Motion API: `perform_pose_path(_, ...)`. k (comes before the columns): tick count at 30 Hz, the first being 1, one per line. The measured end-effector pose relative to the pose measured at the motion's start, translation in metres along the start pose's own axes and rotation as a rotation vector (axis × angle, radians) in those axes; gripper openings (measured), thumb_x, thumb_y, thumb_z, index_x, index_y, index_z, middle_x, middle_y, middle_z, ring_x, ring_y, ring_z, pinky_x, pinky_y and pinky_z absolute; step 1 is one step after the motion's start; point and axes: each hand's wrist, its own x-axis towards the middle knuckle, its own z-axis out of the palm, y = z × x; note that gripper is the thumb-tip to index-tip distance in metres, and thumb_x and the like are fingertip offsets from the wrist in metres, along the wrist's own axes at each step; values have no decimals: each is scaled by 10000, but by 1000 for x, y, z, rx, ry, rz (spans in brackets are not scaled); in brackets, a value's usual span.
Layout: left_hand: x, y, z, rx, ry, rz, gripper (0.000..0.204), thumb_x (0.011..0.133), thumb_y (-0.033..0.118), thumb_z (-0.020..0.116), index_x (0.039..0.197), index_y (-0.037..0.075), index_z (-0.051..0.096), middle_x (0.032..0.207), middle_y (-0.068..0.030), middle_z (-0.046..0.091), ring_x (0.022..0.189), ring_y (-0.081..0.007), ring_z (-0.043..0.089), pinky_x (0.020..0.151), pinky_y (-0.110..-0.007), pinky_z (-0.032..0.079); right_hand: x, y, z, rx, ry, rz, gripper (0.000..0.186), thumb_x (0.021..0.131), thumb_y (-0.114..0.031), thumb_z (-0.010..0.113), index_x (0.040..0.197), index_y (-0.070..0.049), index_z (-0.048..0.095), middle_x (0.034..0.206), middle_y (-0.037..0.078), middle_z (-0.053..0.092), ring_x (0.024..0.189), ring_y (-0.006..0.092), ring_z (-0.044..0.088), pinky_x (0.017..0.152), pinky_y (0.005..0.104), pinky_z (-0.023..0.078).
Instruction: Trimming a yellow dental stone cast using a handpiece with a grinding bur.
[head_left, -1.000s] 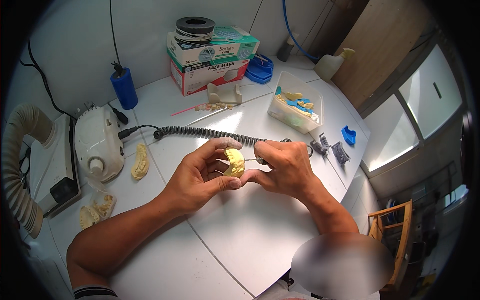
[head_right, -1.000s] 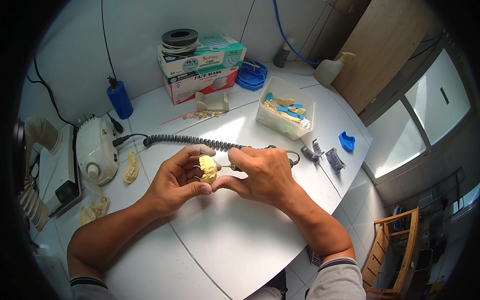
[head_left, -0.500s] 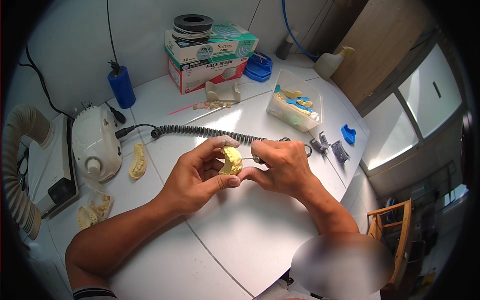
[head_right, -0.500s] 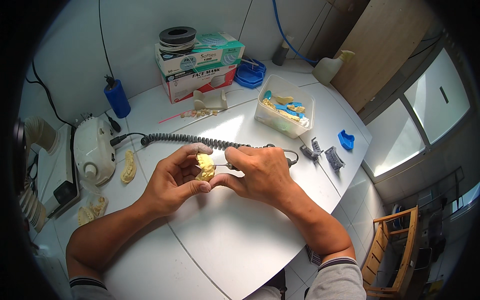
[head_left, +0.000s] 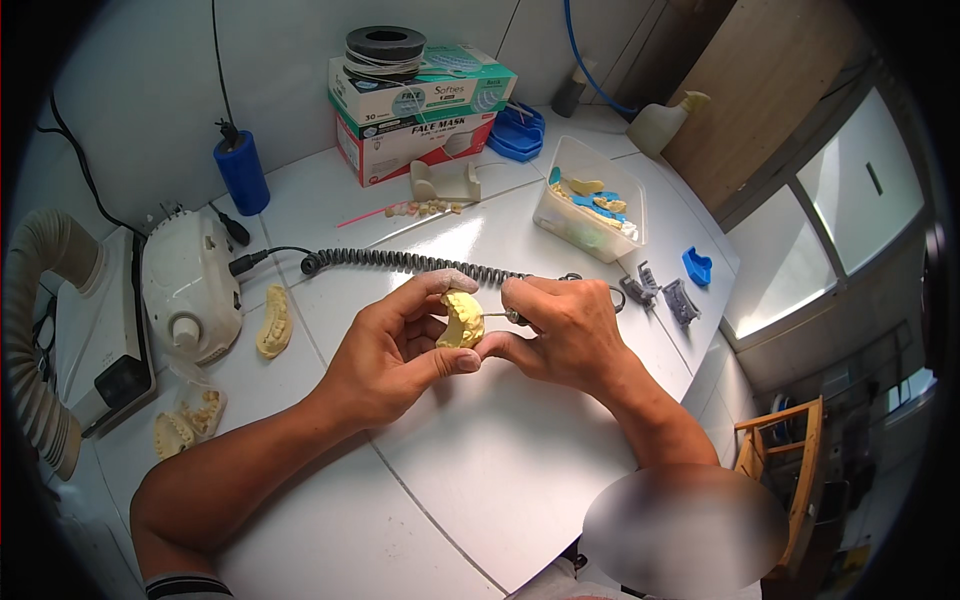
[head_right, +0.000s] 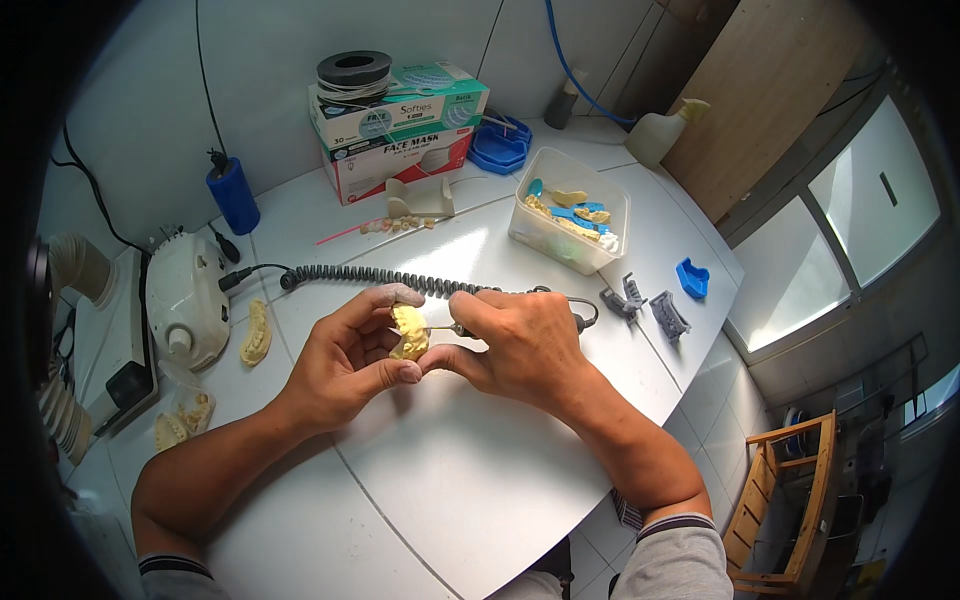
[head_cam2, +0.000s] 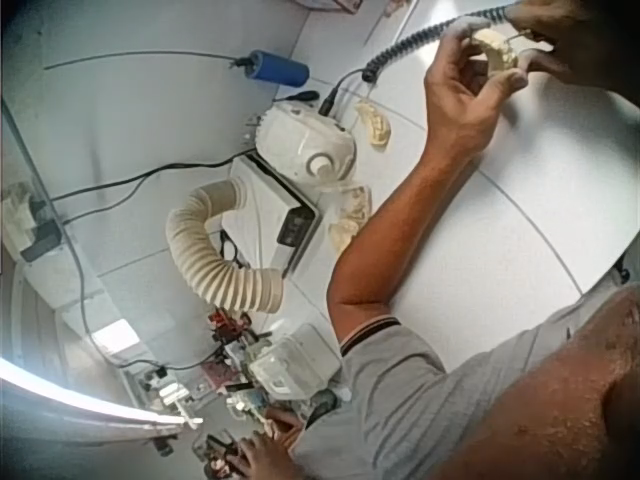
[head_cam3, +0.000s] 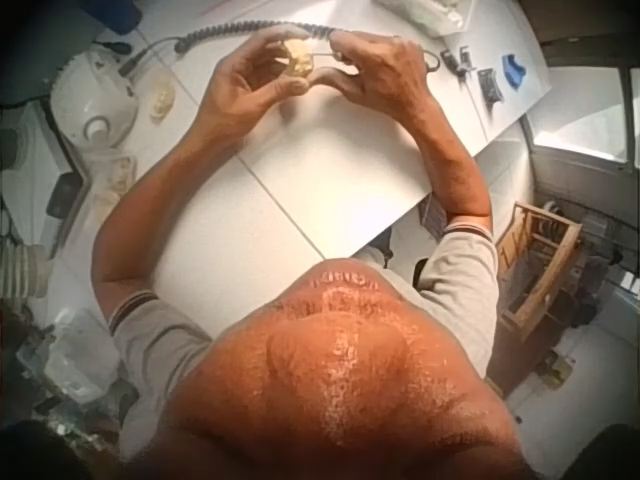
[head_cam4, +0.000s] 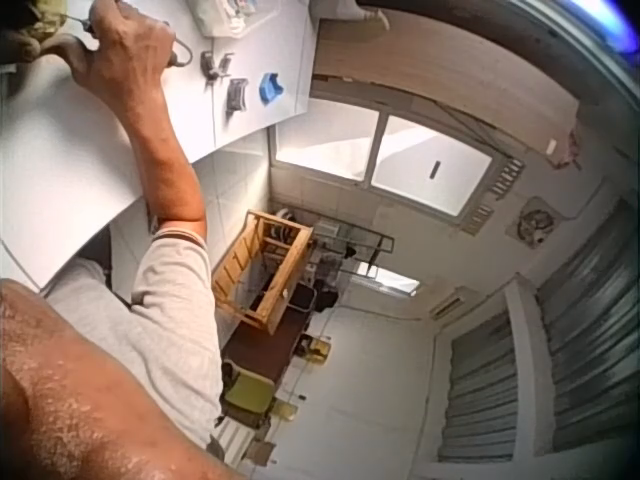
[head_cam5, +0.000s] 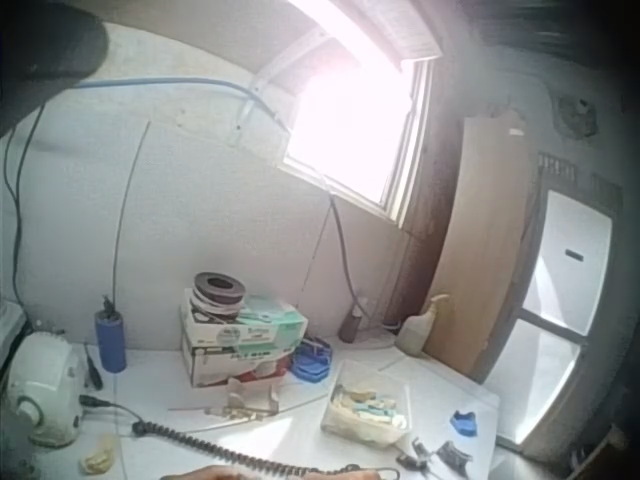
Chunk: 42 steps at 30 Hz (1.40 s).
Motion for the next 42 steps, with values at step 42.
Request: perform_pose_path(42,0,-3,3,-120,59,4,595,931,28,852,1403,74,492,1318,-126,662,1164,-186,719,1033,-344,618,0,-5,-1,29,13,36,593,833,-578,884,772,-94,545,606,40,532,481,225,539,463,374,399)
